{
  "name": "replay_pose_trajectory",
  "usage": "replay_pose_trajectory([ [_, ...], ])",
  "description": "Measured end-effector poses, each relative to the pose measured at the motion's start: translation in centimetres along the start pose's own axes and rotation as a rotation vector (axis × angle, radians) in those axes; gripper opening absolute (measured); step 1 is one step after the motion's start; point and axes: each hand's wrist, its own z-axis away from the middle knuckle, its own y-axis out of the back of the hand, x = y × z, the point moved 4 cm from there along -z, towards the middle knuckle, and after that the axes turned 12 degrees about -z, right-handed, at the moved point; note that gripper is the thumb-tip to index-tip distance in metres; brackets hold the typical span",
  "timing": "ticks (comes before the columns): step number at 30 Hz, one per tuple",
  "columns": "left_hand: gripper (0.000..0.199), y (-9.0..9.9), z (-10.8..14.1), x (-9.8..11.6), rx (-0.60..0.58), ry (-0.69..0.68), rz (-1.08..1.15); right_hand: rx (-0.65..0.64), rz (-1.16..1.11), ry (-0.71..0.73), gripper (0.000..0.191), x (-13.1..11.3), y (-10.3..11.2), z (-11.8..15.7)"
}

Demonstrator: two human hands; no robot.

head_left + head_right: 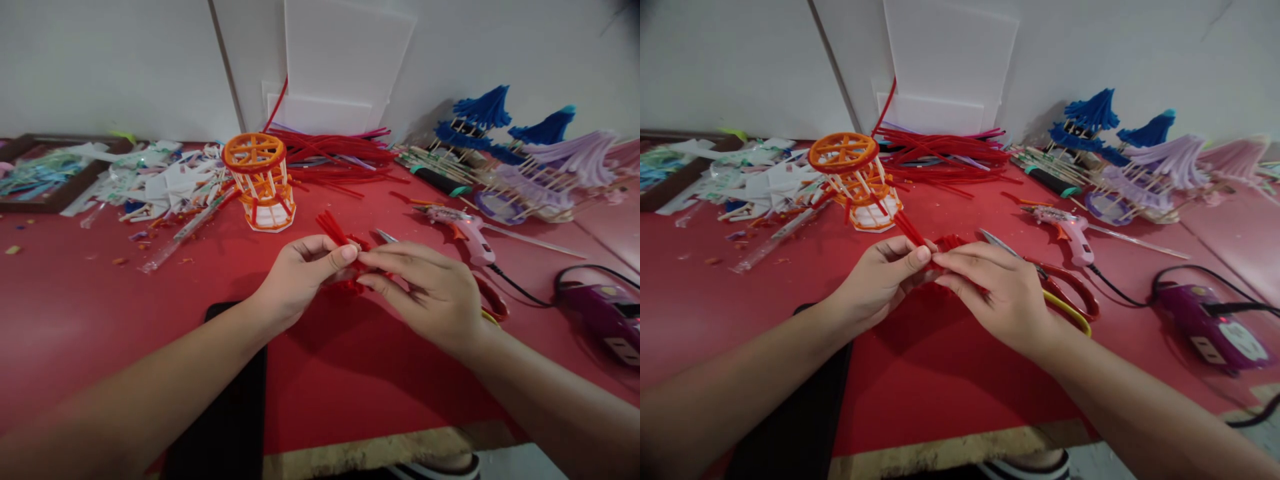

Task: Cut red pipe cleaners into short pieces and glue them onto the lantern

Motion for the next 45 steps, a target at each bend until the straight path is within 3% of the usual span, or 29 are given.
replay_pose_trajectory([
  [19, 0.03, -0.7, 0.3, -0.4, -0.121, 0.089, 0.073, 0.045, -0.063, -0.008, 0.009, 0.2, 0.1, -0.1],
  [26, 0.031, -0.5, 0.4, -0.2, -0.073, 0.064, 0.012, 0.069, -0.104, -0.113, 0.007, 0.7, -0.1, 0.0],
  [30, 0.032, -0.1, 0.3, -0.1, -0.034, 0.004, -0.028, 0.012, -0.191, -0.176, 0.005, 1.2, -0.5, 0.0],
  [39, 0.033, -0.7, 0.4, -0.3, -0.126, 0.092, 0.09, 0.051, 0.131, 0.077, 0.01, -0.7, 0.1, 0.2],
  [45, 0.033, -0.7, 0.4, -0.5, -0.145, 0.139, 0.102, 0.047, 0.106, 0.052, 0.01, -0.8, -0.2, 0.2],
])
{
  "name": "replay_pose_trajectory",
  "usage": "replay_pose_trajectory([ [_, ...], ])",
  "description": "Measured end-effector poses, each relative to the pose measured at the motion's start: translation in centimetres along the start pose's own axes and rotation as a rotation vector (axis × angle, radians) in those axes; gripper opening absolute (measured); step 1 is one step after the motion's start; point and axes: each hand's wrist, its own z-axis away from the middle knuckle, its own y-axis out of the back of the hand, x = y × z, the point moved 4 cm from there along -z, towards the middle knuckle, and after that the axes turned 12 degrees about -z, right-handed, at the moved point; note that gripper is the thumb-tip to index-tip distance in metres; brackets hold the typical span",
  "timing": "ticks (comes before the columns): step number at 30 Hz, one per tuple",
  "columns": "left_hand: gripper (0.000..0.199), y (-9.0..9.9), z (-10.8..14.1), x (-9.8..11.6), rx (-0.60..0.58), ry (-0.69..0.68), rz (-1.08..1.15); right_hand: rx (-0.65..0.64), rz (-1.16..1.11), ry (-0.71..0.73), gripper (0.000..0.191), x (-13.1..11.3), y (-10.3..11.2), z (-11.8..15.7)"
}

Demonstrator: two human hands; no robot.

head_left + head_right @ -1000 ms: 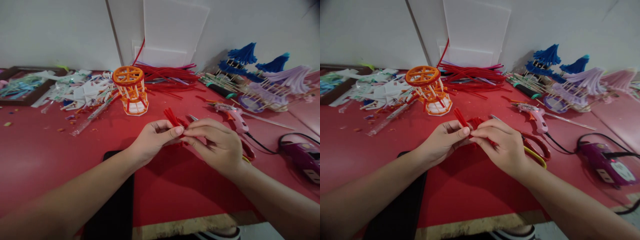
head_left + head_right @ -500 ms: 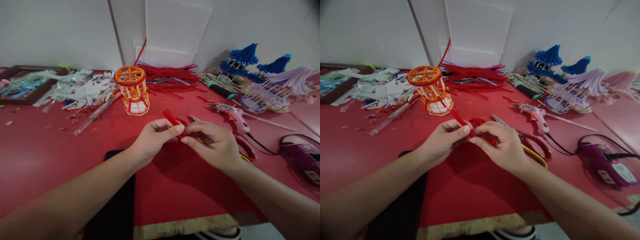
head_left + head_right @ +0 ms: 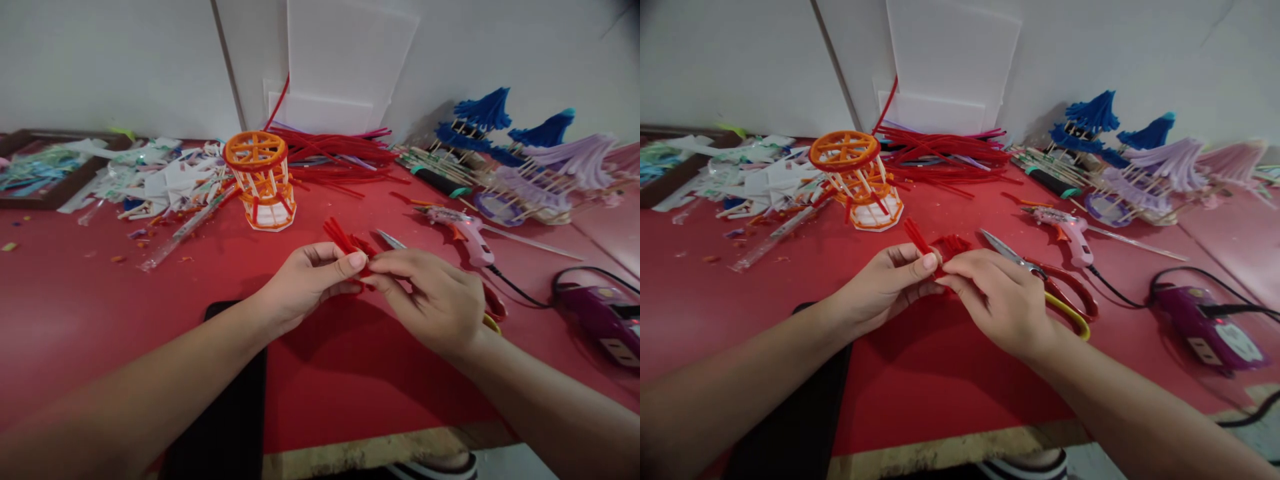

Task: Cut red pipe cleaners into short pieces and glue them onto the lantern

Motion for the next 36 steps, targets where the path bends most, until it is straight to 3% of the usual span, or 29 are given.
replay_pose_trajectory([
  [3, 0.029, 0.0, -0.1, 0.1, -0.002, -0.03, 0.037, -0.018, -0.127, -0.137, 0.005, 0.7, -0.1, 0.0],
  [9, 0.026, 0.1, -0.1, 0.3, -0.023, -0.129, -0.046, -0.051, -0.63, -0.514, 0.011, 2.1, -0.8, 0.4],
  [12, 0.021, -0.1, 0.0, 0.3, -0.108, -0.162, -0.124, -0.13, -0.773, -0.617, 0.015, 2.0, -1.4, 0.4],
  [15, 0.023, 0.0, 0.0, 0.2, -0.063, -0.154, -0.132, -0.14, -0.792, -0.659, 0.02, 1.8, -1.6, 0.4],
  [18, 0.028, 0.3, -0.2, 0.4, 0.066, -0.175, -0.177, -0.129, -0.622, -0.646, 0.022, 1.8, -1.6, 0.6],
  [22, 0.031, 0.5, -0.2, 0.7, 0.214, -0.221, -0.253, -0.089, -0.199, -0.496, 0.017, 1.8, -1.5, 0.7],
  [24, 0.043, 0.7, 0.1, 0.7, 0.296, -0.238, -0.255, -0.059, -0.086, -0.427, 0.016, 1.6, -1.5, 0.6],
  [26, 0.041, 0.7, 0.4, 0.9, 0.354, -0.288, -0.307, -0.035, -0.035, -0.389, 0.016, 1.5, -1.5, 0.6],
  [31, 0.006, 0.1, 1.0, 1.5, 0.317, -0.502, -0.563, -0.037, 0.029, -0.316, 0.014, 1.2, -1.6, 0.4],
  [36, 0.012, 0.3, 0.9, 1.5, 0.304, -0.488, -0.564, -0.085, 0.022, -0.197, 0.011, 1.3, -1.5, 0.5],
])
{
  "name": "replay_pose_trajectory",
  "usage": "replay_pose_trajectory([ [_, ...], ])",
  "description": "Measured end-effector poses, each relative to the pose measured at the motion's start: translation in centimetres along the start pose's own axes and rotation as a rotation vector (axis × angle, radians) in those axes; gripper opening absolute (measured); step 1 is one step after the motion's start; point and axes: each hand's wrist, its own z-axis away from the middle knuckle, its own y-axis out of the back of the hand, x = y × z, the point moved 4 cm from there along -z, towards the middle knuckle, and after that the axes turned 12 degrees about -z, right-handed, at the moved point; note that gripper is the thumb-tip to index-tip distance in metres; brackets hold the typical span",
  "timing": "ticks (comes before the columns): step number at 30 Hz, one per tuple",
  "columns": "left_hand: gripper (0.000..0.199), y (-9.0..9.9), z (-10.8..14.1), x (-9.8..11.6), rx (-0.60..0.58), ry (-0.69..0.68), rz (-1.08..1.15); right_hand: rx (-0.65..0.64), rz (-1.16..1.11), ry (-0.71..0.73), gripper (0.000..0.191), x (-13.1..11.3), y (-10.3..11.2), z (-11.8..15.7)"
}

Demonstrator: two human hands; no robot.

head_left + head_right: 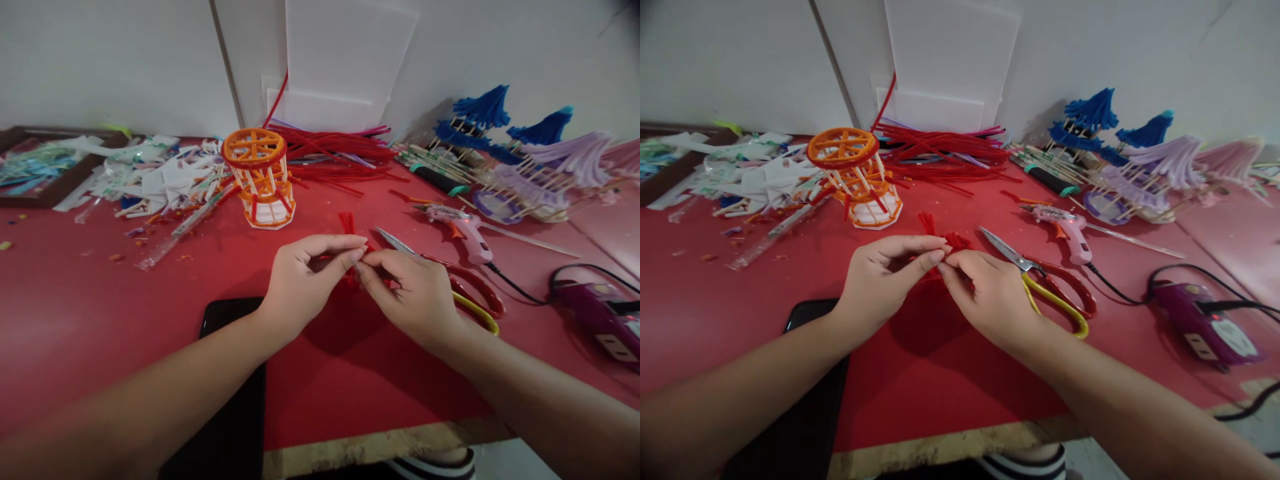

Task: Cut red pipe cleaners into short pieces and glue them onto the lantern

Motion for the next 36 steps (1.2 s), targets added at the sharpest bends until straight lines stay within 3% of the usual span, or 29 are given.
replay_pose_trajectory([
  [4, 0.02, 0.0, 0.0, -0.4, -0.004, 0.104, 0.097, 0.027, 0.017, 0.08, 0.003, 0.0, 0.7, -0.1],
  [9, 0.027, -0.2, 0.0, -0.8, -0.016, 0.21, 0.178, 0.025, 0.001, 0.198, 0.012, -0.7, 1.2, -0.1],
  [14, 0.028, -0.3, 0.0, -0.9, -0.054, 0.206, 0.192, 0.024, -0.027, 0.233, 0.012, -0.8, 1.0, 0.0],
  [22, 0.027, -0.6, 0.1, -0.8, -0.133, 0.203, 0.3, 0.116, -0.051, 0.189, 0.02, -0.6, 1.2, 0.3],
  [30, 0.024, -0.5, -0.2, -1.0, -0.097, 0.197, 0.277, 0.016, -0.023, 0.14, 0.012, -0.3, 1.0, -0.3],
  [34, 0.026, -0.1, -0.4, -1.5, -0.046, 0.22, 0.229, -0.042, 0.106, 0.049, 0.01, 0.3, 3.4, -1.2],
  [36, 0.028, 0.1, -0.4, -1.4, -0.05, 0.215, 0.16, -0.086, 0.272, -0.098, 0.011, 1.9, 5.5, -0.9],
])
